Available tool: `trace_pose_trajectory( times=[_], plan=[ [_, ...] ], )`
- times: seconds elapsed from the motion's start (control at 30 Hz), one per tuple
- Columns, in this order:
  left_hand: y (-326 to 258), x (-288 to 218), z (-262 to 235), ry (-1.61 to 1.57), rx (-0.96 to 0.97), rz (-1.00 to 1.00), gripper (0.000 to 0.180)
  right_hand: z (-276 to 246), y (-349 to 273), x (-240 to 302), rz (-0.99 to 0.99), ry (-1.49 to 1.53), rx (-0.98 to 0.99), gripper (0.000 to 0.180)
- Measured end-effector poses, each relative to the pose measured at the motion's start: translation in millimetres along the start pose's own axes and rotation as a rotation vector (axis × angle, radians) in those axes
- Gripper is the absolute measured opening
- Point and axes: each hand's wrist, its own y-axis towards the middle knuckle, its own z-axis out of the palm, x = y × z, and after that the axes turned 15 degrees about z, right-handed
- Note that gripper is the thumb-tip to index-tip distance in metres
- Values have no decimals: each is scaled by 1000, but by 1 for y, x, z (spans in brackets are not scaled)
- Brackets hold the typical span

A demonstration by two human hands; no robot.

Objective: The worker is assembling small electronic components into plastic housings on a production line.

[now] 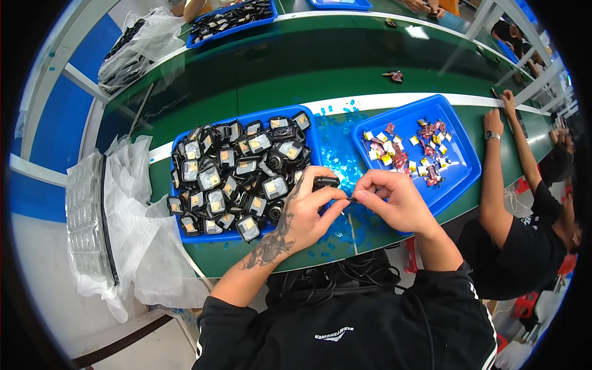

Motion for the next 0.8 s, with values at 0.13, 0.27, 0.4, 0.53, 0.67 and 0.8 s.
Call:
trace_pose_trajectory(
  times=[0.13,0.27,0.4,0.53,0.67,0.8],
  plan=[
    [-2,3,1,-5,21,5,13,2,2,1,-12,-66,10,12],
    [0,-1,0,23,-13,69,15,-3,11,-6,180,162,283,15],
    [0,0,1,180,-65,154,16,12,23,-5,-129,-200,-204,11],
    [0,-1,0,224,-154,196,14,19,33,-14,-293,-596,-435,14],
    [-1,0,-3,65,-329,-62,11,6,33,-20,-253,-696,-525,14],
    [-3,7,-5,-141,-390,-193,11,-3,13,-16,-268,-459,-437,23]
  ],
)
